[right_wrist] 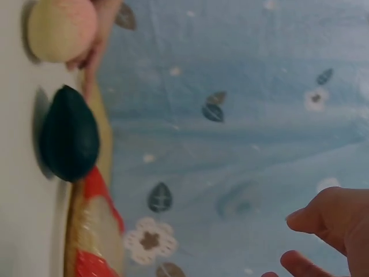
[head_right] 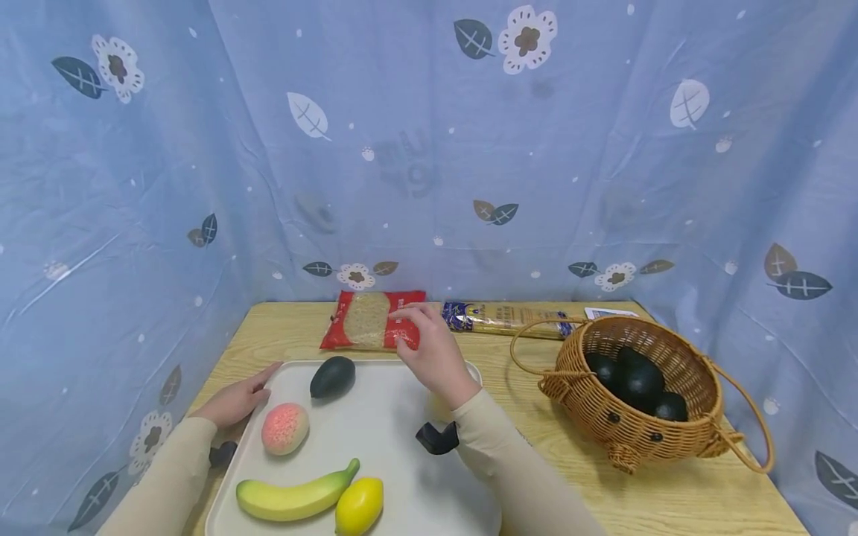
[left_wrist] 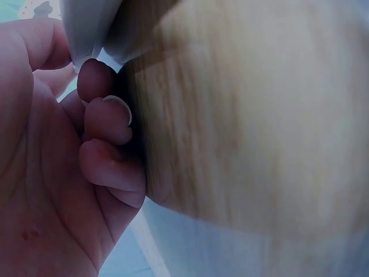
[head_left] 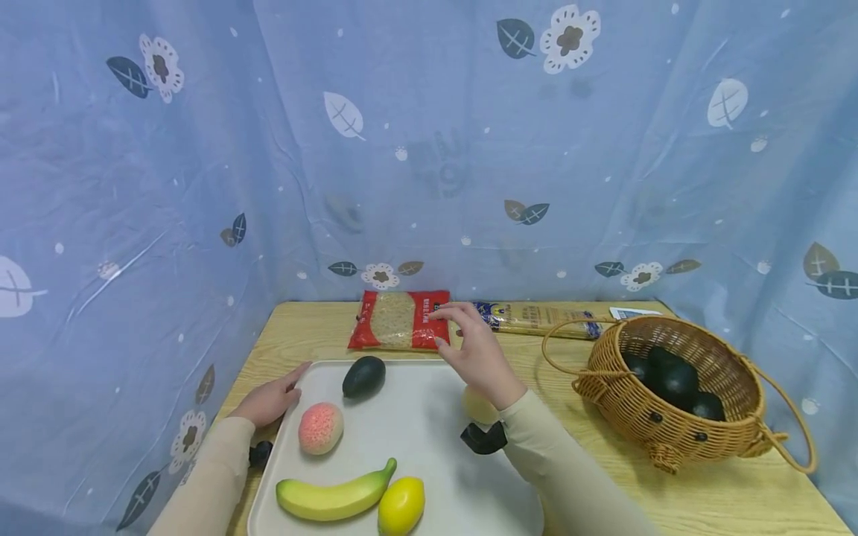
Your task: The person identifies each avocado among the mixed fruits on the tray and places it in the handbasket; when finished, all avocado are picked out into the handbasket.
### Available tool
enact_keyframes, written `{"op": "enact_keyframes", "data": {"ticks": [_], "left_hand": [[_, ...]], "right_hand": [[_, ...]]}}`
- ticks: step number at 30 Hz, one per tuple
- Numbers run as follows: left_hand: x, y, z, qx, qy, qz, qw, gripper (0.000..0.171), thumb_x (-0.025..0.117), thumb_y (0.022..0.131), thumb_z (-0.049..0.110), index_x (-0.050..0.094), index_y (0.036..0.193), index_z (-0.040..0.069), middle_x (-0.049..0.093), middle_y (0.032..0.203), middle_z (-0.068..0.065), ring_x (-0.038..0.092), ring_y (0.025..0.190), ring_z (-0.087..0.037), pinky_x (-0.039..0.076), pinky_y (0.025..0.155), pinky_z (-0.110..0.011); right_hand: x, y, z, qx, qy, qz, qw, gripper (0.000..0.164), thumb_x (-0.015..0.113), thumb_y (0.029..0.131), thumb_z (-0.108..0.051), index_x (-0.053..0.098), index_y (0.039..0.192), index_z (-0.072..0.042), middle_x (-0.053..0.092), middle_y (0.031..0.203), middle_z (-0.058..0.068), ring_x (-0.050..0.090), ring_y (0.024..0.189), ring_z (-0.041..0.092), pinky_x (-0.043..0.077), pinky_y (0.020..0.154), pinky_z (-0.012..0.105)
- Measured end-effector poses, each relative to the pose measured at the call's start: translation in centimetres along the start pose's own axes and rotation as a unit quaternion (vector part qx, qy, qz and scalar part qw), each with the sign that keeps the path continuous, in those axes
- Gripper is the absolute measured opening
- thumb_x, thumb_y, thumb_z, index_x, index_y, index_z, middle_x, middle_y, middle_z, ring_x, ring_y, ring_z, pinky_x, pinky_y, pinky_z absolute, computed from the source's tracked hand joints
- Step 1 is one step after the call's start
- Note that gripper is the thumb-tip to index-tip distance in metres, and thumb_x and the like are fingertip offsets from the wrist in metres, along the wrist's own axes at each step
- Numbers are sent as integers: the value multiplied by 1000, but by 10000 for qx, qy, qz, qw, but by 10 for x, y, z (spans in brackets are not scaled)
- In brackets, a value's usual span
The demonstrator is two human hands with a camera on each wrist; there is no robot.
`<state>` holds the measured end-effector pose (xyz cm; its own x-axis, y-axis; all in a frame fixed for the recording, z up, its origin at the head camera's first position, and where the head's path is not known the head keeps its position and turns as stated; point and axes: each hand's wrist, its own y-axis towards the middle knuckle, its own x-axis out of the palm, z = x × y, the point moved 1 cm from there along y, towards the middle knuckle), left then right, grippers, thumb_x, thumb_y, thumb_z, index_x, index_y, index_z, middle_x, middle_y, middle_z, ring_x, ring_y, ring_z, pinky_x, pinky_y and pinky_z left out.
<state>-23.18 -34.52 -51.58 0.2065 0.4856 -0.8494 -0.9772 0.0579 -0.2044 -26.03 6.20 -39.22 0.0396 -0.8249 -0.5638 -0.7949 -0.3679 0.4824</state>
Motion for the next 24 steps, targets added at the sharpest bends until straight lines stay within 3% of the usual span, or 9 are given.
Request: {"op": "enact_keyframes", "data": {"ticks": [17,24], "left_hand": [[1,0,0,-121,-106,-19,9999,64,47,111,28,22,169,16,40,159,-30,41,139,-59,32,110,-76],[-1,-3,3,-104,-115,7,9999,63,47,111,27,23,168,14,42,158,-30,42,139,-59,33,110,-76]], "right_hand": [[76,20,-5,-13,-193,-1289,9915,40,78,95,-7,68,134,-11,58,134,8,62,122,24,55,103,38],[107,21,-1,128,-273,-1762,9839,44,79,95,-12,67,137,-17,55,141,8,61,124,25,54,103,33]]}}
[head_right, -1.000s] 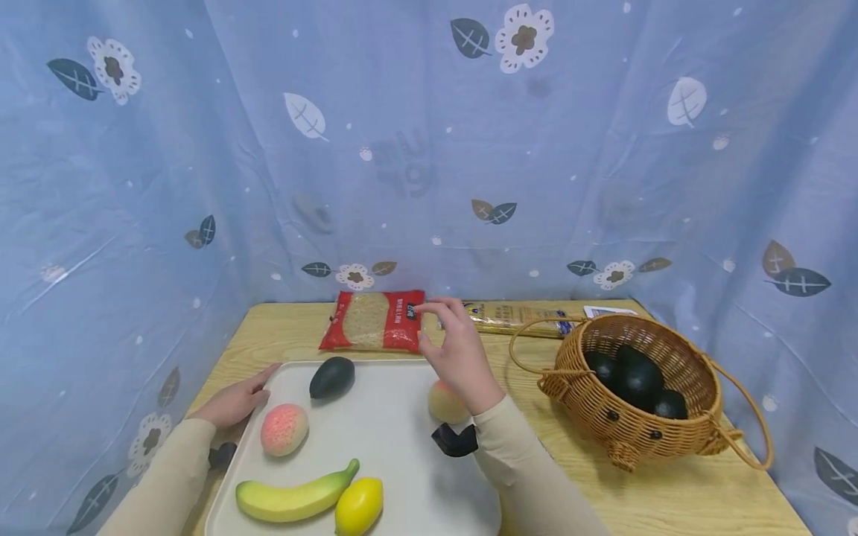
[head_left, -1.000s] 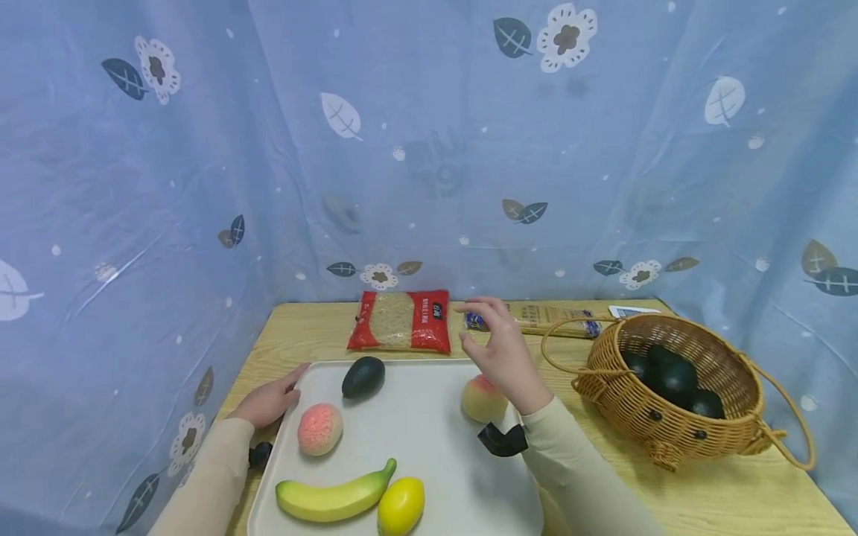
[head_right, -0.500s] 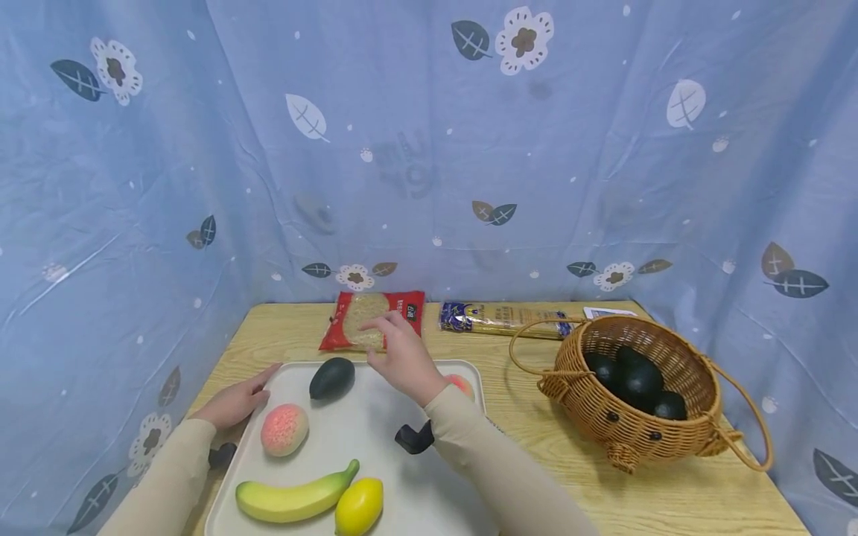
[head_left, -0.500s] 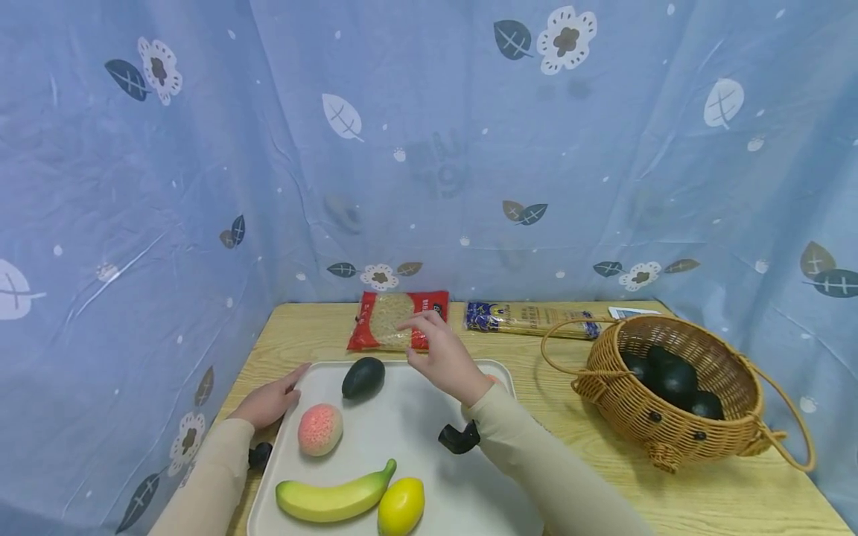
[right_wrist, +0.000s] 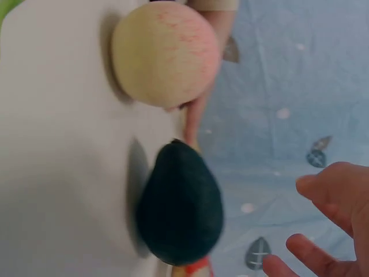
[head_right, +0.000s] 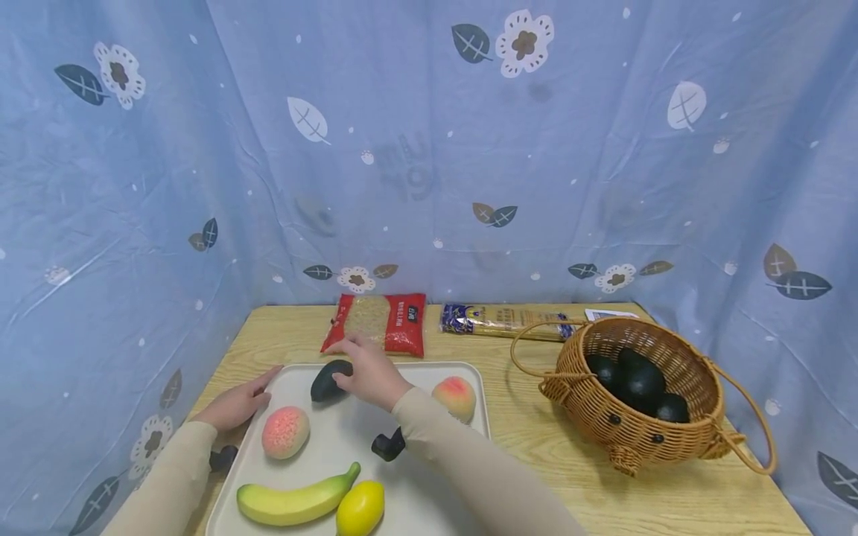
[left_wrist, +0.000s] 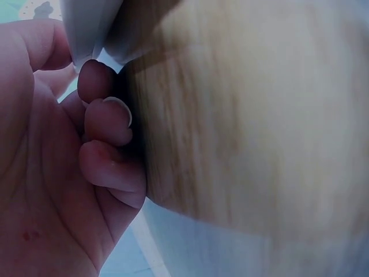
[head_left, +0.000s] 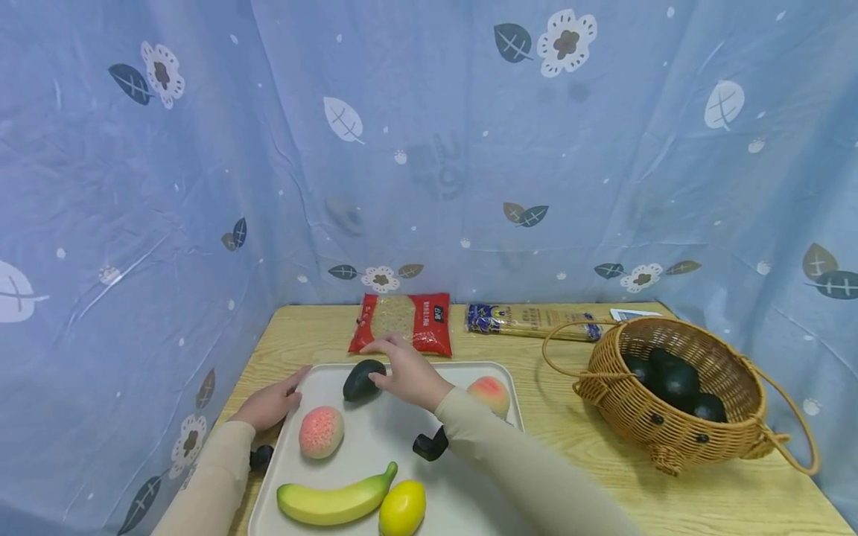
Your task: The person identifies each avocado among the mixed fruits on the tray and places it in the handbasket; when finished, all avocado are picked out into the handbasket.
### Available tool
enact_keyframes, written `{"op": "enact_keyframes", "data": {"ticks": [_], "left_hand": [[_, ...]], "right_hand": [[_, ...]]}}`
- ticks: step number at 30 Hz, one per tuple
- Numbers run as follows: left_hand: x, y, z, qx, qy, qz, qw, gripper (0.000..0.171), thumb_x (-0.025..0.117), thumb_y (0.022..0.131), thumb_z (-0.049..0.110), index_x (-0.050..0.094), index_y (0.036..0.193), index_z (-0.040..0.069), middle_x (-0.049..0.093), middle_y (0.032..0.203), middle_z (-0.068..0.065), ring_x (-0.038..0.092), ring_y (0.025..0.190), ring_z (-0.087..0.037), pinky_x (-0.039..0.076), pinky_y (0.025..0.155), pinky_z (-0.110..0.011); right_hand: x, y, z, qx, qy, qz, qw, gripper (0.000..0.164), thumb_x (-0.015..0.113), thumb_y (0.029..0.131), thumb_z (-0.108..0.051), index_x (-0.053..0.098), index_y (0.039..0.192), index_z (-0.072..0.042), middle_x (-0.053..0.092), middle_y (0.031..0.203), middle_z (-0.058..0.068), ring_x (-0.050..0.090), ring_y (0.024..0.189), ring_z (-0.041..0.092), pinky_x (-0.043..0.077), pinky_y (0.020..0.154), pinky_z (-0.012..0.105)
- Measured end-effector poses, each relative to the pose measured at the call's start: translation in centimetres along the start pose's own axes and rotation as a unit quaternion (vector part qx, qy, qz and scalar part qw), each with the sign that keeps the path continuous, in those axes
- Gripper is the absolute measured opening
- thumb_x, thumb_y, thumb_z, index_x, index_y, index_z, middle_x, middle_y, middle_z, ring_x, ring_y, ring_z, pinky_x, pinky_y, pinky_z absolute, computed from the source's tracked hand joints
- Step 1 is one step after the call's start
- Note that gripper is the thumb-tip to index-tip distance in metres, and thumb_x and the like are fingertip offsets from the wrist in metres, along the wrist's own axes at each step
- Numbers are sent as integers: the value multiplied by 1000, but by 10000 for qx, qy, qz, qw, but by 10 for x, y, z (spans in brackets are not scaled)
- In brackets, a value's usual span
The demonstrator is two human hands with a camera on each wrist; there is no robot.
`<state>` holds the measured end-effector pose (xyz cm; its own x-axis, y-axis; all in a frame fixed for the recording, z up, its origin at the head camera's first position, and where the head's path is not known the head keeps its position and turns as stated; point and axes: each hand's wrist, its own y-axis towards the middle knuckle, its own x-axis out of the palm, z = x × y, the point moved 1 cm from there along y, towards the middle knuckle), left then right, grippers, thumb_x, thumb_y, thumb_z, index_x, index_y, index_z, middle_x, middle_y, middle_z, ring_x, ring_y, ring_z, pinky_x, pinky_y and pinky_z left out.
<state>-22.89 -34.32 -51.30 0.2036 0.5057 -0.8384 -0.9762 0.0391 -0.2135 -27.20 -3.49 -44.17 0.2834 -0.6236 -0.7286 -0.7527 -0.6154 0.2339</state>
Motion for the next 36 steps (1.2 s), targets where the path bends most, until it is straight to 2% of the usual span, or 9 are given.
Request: {"op": "enact_keyframes", "data": {"ticks": [7,11,16,25,29,33,36], "left_hand": [[1,0,1,-86,9,-12,10000,63,47,111,27,24,168,15,41,159,-29,41,140,-58,32,111,-75],[1,0,0,-110,10,-36,9999,63,47,111,27,24,168,15,40,159,-29,41,141,-58,32,111,-75],[1,-1,1,-82,64,-45,9999,63,47,111,26,24,168,14,42,158,-30,43,139,-58,33,110,-76],[3,1,2,-6,86,-43,10000,62,47,111,25,25,168,15,46,156,-30,46,137,-57,36,109,-74],[2,1,0,7,50,-28,10000,62,47,110,25,25,168,15,45,156,-30,45,138,-57,35,109,-74],[2,2,-2,52,9,-8,10000,63,48,111,27,25,168,16,44,156,-30,45,137,-57,35,109,-74],[2,3,-5,113,25,15,9999,63,48,111,26,25,168,14,45,156,-30,46,137,-57,36,109,-74]], "right_hand": [[20,9,6,-70,-450,-560,9974,51,82,95,-24,64,142,-20,49,148,8,51,135,28,52,107,37],[28,13,8,-185,-856,-987,9913,59,83,93,-31,60,147,-27,41,161,8,41,147,30,44,115,44],[39,16,12,-438,-1207,-1370,9822,63,82,94,-35,56,151,-29,35,167,8,39,149,32,42,117,44],[48,17,21,-624,-1398,-1333,9792,59,83,93,-32,60,147,-26,41,163,7,41,146,31,44,115,36],[50,18,21,-492,-1327,-1280,9816,45,84,92,-31,65,132,-27,43,162,5,44,143,32,45,114,38],[51,18,19,-287,-1277,-1205,9840,35,86,90,-32,62,115,-26,49,150,4,49,131,28,50,107,37],[51,17,18,-170,-1294,-1172,9845,40,88,89,-31,61,118,-26,51,141,4,50,126,26,53,102,33]]}}
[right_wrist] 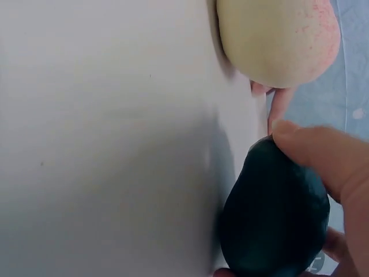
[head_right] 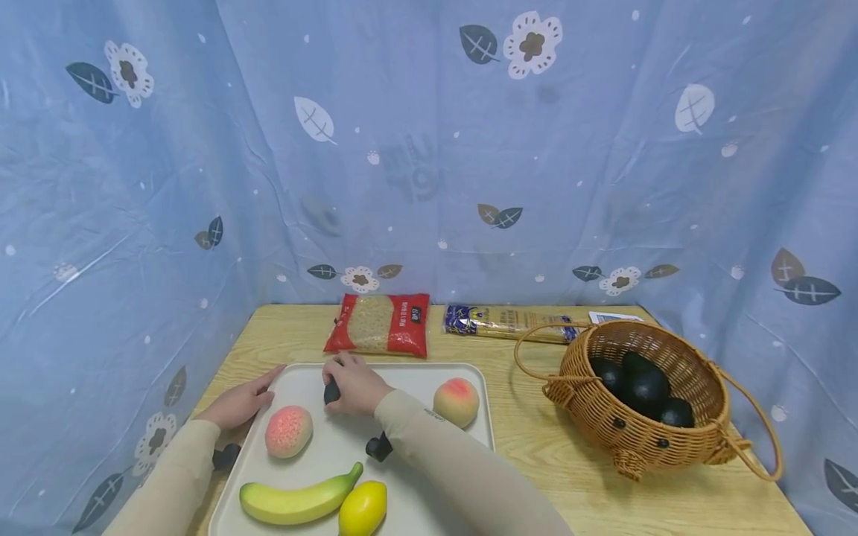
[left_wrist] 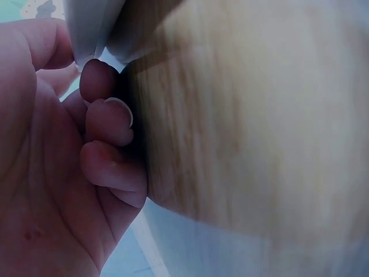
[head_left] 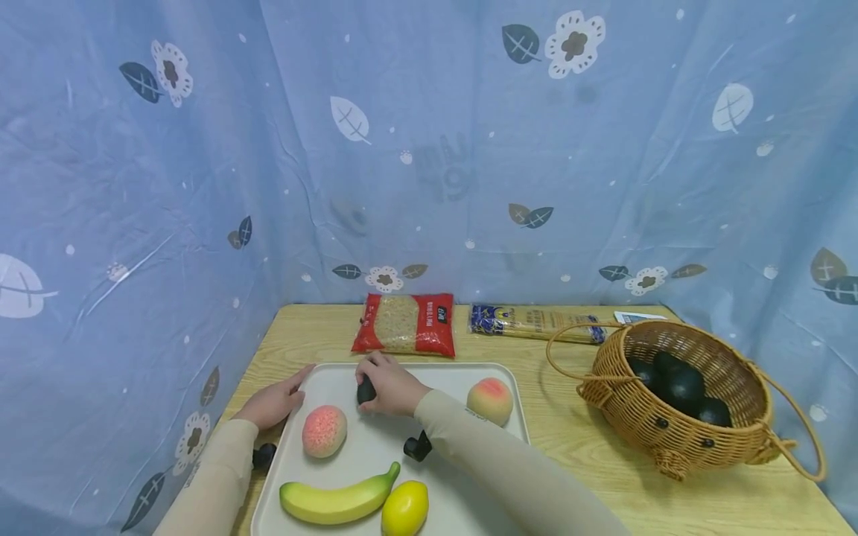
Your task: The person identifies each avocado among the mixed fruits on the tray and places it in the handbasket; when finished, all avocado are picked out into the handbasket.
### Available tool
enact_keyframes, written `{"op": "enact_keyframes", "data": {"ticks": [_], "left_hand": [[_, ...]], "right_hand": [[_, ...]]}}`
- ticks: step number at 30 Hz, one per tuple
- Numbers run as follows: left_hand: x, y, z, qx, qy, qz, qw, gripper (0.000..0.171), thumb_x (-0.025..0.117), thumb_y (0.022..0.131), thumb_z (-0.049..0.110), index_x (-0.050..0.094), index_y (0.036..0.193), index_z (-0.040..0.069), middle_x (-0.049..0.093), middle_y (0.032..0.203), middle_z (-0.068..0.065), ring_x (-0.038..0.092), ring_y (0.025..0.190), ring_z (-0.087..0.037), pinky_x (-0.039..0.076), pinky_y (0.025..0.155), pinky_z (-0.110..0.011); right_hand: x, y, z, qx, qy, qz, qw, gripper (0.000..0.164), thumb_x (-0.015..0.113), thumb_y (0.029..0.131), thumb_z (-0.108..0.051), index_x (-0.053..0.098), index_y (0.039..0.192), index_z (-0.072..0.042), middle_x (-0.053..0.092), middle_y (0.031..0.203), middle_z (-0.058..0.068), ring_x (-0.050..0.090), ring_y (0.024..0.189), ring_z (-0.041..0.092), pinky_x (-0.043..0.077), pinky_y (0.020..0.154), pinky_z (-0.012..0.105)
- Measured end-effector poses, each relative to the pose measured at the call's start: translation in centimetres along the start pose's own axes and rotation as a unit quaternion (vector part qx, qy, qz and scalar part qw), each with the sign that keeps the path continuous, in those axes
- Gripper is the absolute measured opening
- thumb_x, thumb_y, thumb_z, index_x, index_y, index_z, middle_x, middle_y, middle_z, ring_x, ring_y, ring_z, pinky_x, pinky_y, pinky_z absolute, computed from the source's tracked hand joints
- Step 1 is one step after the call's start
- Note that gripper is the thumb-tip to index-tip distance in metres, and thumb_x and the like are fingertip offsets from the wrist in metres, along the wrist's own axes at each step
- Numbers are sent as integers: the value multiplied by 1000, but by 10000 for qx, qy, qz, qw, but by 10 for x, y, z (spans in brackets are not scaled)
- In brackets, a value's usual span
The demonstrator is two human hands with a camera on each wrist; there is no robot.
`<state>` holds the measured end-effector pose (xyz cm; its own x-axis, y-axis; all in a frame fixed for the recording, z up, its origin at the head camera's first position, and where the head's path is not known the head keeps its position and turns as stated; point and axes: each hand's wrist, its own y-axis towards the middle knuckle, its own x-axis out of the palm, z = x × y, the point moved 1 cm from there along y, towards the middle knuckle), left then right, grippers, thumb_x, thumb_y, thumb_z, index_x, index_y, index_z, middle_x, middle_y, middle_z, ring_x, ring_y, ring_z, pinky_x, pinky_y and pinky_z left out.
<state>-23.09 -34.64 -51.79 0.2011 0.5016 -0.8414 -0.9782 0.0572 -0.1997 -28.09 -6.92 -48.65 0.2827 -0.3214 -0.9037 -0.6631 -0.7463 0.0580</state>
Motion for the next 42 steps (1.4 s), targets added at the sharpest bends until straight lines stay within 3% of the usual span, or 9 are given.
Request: {"op": "enact_keyframes", "data": {"ticks": [5,16,26,33,42], "left_hand": [[0,2,0,40,19,26,10000,63,48,110,26,26,168,14,47,154,-30,47,136,-57,37,108,-74],[3,3,-7,12,-9,-17,10000,64,46,110,29,23,168,15,43,157,-31,43,138,-59,34,109,-76],[-1,0,-4,79,-8,-65,9999,64,46,111,29,21,168,13,39,158,-34,41,138,-61,35,108,-76],[-3,0,-9,78,3,-54,10000,65,45,111,31,20,168,13,38,158,-35,41,138,-62,35,107,-77],[-2,1,-4,74,-49,-119,9999,65,45,111,29,19,168,12,37,158,-35,40,138,-62,34,106,-78]], "right_hand": [[-3,-8,2,93,243,16,9997,48,89,87,-27,69,131,-26,49,141,5,49,128,27,54,98,29],[-31,-40,7,266,973,675,9926,40,88,87,-30,73,124,-23,46,149,8,53,128,28,57,97,32],[-80,-93,13,437,1636,1673,9713,37,88,88,-24,72,122,-22,46,147,10,52,127,32,59,94,41],[-99,-124,23,412,1598,2265,9599,39,90,85,-17,73,121,-19,46,145,13,58,122,35,60,95,46],[-119,-162,45,889,1502,2844,9427,43,91,83,-14,74,122,-16,45,147,14,54,130,38,57,98,51]]}}
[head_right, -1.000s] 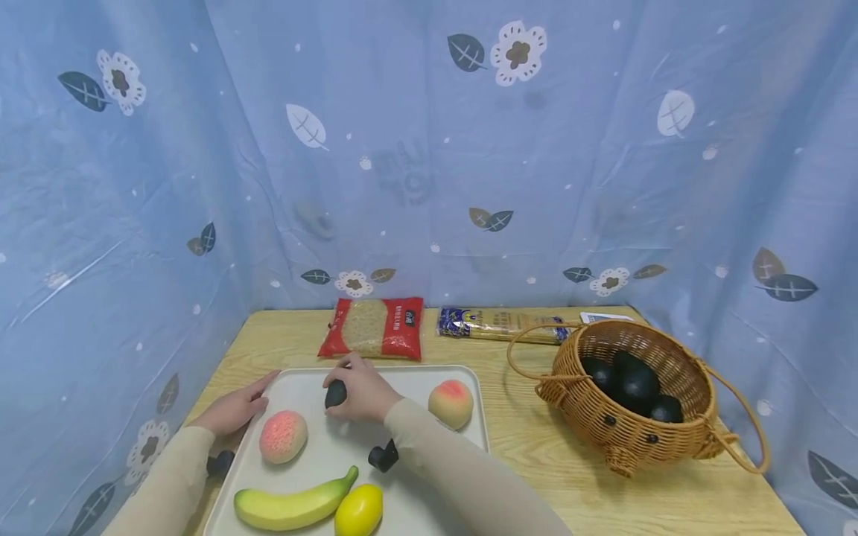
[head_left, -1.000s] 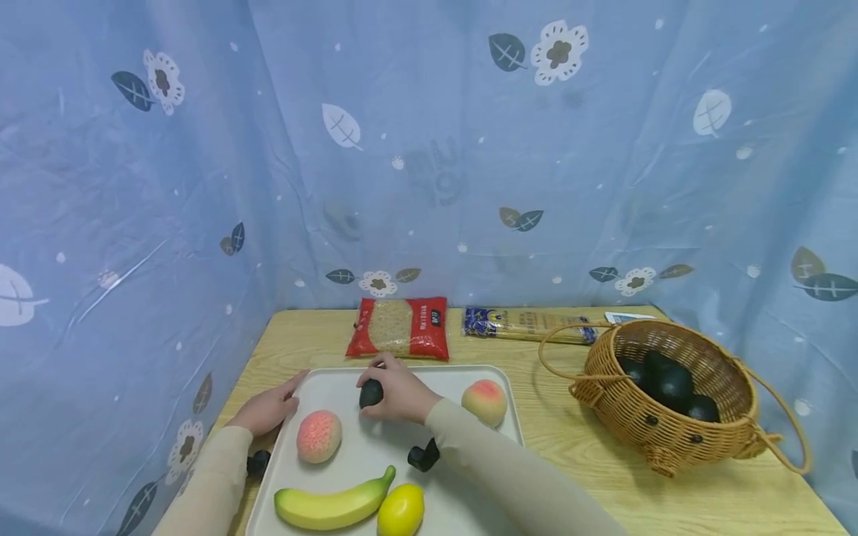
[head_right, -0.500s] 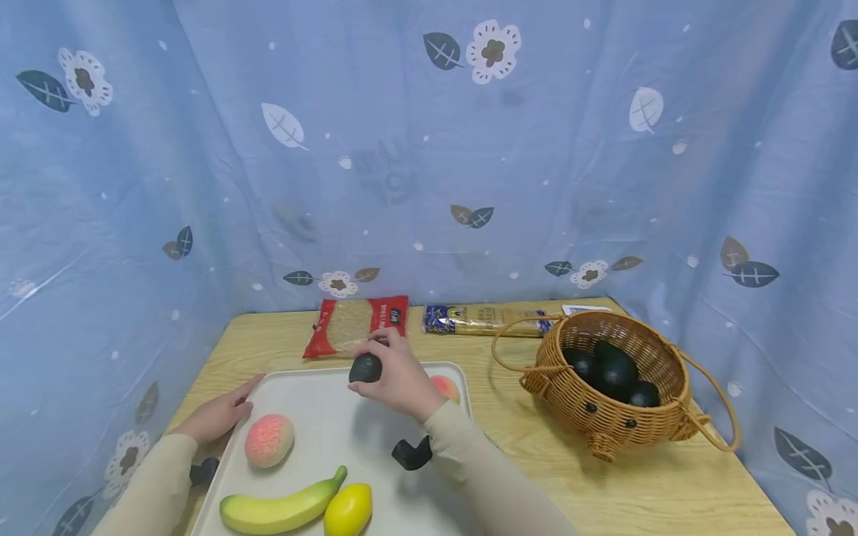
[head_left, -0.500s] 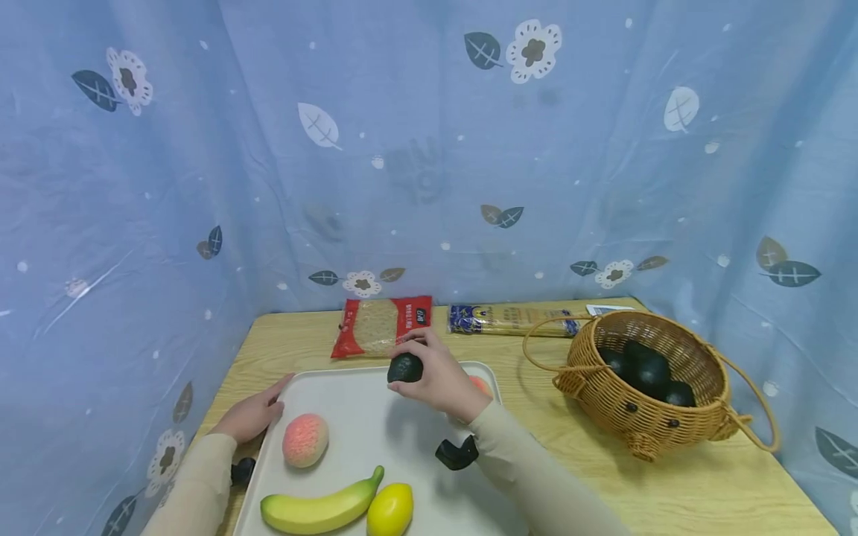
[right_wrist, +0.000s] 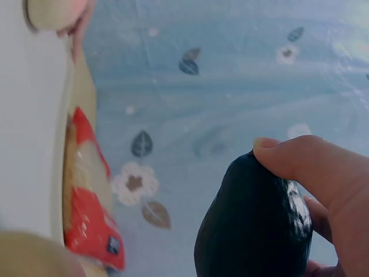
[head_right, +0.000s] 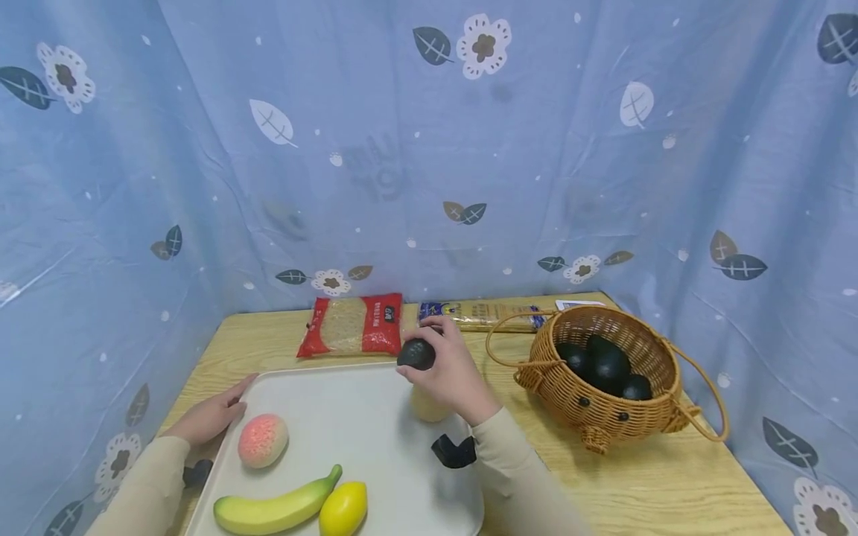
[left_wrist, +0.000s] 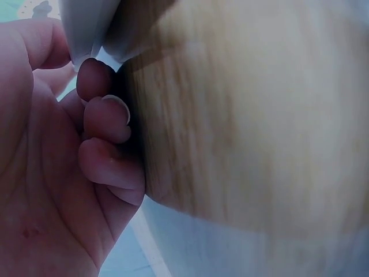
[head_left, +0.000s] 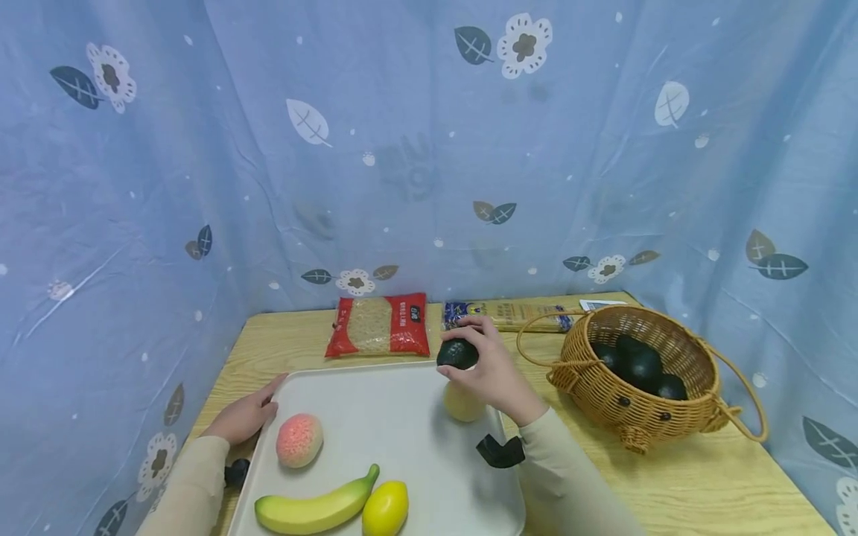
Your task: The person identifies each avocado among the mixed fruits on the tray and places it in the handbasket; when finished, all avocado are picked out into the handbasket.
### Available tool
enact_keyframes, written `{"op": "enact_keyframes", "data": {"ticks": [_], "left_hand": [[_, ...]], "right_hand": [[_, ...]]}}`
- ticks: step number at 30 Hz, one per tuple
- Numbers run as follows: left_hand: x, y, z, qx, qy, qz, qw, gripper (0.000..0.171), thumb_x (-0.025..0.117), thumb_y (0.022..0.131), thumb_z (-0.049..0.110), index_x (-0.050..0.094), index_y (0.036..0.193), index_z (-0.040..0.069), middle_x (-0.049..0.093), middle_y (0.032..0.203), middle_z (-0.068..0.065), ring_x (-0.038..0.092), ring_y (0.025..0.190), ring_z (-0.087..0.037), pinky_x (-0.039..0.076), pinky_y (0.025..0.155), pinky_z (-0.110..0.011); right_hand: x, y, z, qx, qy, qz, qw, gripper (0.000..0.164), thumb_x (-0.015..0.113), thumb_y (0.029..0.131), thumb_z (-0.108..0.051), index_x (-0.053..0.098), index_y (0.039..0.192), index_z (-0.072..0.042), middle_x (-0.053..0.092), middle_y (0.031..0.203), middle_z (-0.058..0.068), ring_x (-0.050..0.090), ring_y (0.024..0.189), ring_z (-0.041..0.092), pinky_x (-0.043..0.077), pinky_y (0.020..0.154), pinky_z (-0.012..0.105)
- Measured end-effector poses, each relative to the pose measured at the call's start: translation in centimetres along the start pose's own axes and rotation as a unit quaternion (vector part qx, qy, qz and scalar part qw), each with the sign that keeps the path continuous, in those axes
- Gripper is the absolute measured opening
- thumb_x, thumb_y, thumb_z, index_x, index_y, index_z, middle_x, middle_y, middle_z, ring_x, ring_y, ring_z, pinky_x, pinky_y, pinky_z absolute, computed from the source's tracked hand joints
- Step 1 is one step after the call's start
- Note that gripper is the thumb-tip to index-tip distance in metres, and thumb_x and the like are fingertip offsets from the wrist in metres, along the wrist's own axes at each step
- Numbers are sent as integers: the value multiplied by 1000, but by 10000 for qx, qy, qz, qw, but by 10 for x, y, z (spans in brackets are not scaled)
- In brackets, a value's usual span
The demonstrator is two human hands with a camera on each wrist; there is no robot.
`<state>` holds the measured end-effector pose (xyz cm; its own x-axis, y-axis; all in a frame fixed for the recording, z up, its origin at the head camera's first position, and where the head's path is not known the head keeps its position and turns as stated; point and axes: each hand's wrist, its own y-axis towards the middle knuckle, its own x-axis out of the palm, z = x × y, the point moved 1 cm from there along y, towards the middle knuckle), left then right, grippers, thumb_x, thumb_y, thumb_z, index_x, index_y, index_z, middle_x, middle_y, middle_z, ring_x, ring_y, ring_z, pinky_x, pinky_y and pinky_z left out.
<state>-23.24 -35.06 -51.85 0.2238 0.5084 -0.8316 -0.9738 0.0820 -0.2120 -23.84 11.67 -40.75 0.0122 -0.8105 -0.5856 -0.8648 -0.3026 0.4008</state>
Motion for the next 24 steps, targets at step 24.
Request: {"op": "enact_keyframes", "data": {"ticks": [24], "left_hand": [[-1,0,-2,21,-51,-63,10000,66,45,111,31,18,169,13,35,160,-33,38,139,-62,32,108,-78]], "right_hand": [[-130,-51,49,1484,-1223,2268,9548,52,80,95,-19,62,141,-3,31,155,27,30,143,51,38,103,72]]}}
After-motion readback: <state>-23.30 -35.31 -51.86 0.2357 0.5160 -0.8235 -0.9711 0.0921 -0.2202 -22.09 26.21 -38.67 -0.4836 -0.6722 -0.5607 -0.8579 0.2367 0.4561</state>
